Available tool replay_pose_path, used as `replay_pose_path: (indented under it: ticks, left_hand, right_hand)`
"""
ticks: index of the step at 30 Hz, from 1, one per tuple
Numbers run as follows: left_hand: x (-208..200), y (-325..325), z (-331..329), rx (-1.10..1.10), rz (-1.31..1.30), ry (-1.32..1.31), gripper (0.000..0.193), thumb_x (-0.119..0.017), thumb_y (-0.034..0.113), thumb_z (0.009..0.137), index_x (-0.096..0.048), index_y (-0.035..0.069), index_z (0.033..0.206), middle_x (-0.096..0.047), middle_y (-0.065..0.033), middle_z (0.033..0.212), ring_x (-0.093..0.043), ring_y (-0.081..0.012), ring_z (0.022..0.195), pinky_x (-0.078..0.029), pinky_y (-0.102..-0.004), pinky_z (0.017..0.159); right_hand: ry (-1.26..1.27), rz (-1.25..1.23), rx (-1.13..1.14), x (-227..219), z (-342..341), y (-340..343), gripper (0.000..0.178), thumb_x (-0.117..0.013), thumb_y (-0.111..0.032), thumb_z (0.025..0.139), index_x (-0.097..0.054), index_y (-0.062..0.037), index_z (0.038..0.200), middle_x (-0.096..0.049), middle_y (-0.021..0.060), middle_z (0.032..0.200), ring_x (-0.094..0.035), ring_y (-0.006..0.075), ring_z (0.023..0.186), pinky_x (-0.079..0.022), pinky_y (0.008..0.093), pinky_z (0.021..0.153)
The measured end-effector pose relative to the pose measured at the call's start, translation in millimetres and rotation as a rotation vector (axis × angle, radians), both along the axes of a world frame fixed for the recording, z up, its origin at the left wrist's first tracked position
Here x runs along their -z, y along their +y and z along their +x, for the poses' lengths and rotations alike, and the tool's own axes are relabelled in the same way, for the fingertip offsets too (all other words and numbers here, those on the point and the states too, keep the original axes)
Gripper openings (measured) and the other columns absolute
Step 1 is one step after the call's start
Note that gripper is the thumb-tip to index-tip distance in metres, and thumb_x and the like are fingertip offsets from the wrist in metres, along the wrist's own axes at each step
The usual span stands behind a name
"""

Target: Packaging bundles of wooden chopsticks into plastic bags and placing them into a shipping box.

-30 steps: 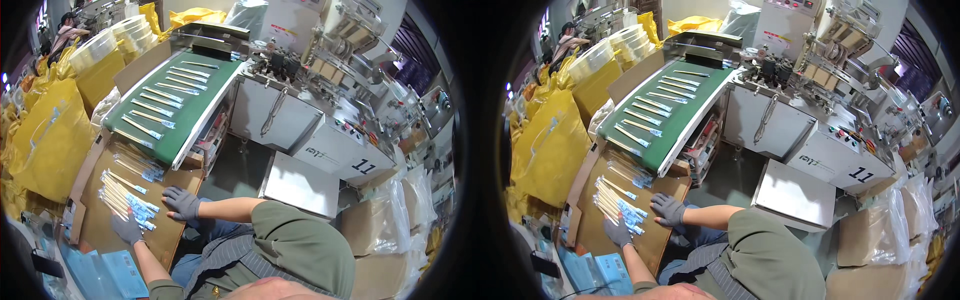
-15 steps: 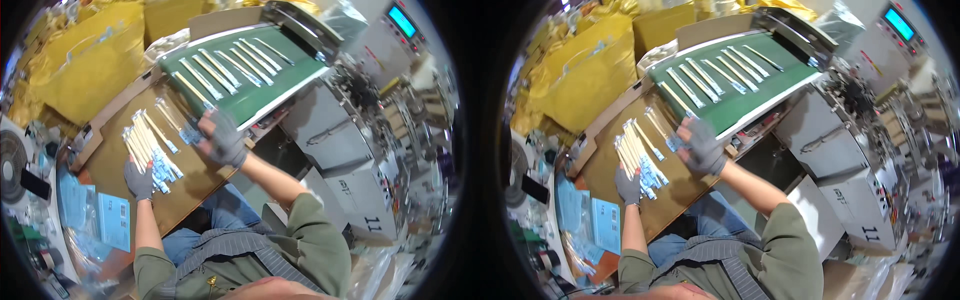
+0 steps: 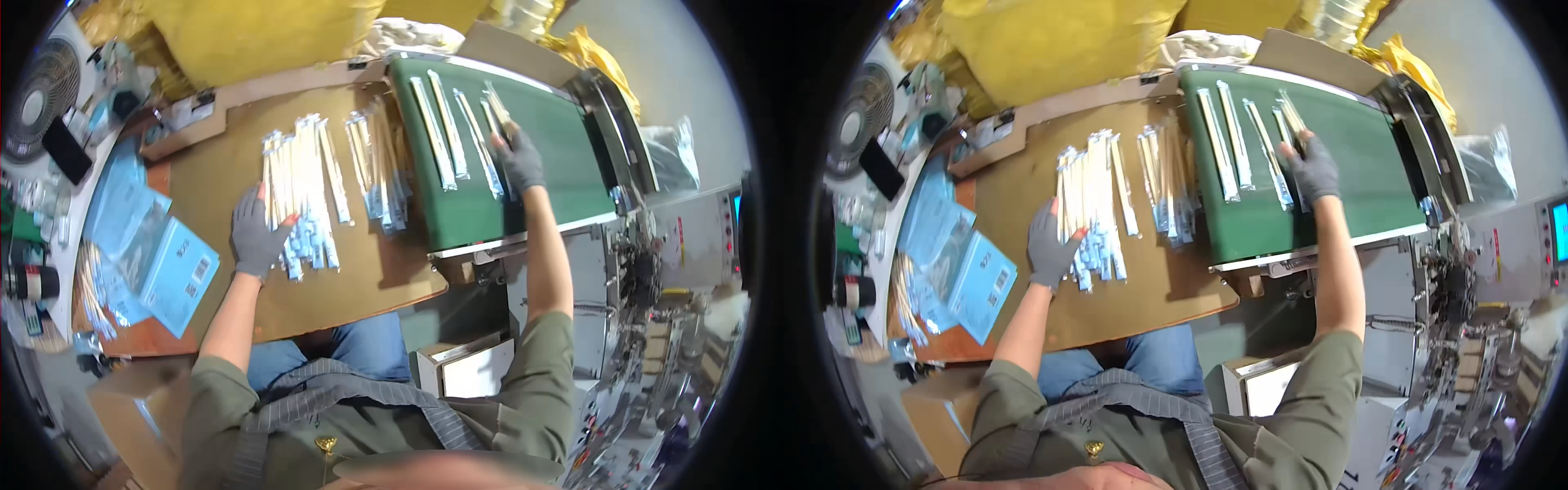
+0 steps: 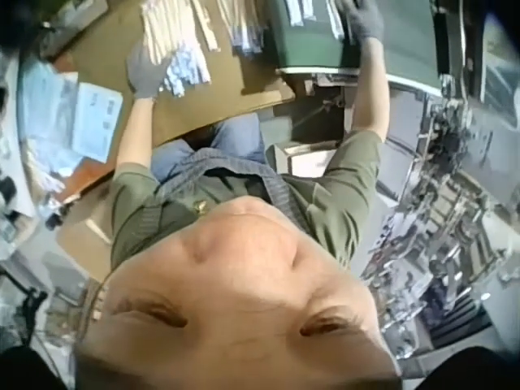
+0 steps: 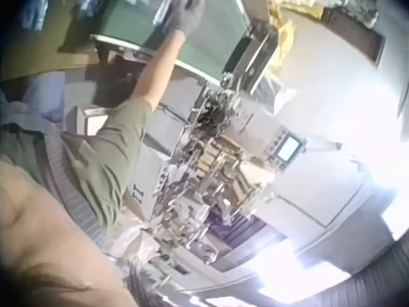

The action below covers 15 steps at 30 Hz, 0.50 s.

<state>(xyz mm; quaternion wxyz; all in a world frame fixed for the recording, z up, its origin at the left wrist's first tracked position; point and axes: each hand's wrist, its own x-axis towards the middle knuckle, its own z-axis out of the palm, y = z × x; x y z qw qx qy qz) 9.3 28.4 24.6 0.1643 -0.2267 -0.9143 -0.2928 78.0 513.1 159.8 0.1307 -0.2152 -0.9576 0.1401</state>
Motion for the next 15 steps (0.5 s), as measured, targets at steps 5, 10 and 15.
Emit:
replay_pose_path:
  ticks: [5,10,15]
  left_hand:
    - [-0.7,-8.9,-0.2,-0.043,0.001,0.056,0.077,-0.068,0.049,0.079,-0.046,-0.003,0.132,-0.052,-0.0243,0.129,-0.048,-0.0379,0.121,-0.034,-0.0451,0.104]
    - [-41.8,29.6,0.6,-0.2,0.429,-0.603,0.091,-0.05,0.066,0.085,-0.037,-0.008,0.137,-0.047,-0.0299,0.132,-0.044,-0.041,0.126,-0.033,-0.0428,0.105]
    - [-65.3,40.7,-20.4,-0.147,0.889,-0.888,0.092,-0.06,0.063,0.081,-0.042,-0.013,0.13,-0.056,-0.0228,0.125,-0.054,-0.0303,0.117,-0.035,-0.0345,0.104]
  right_hand:
    - [-0.003,0.205,-0.317,2.8,-37.6,-172.3,0.069,-0.055,-0.053,0.087,-0.044,-0.0021,0.132,-0.05,0.025,0.13,-0.049,0.0394,0.121,-0.041,0.0428,0.098]
    - [-0.188,0.03,-0.093,37.4,-87.8,-236.4,0.088,-0.054,-0.064,0.081,-0.044,0.0061,0.133,-0.052,0.0281,0.128,-0.049,0.0395,0.122,-0.039,0.0412,0.103]
    - [-0.07,-0.424,0.239,87.9,-107.7,-239.3,0.09,-0.064,-0.071,0.068,-0.057,0.0054,0.116,-0.061,0.029,0.114,-0.059,0.0406,0.109,-0.047,0.0433,0.092]
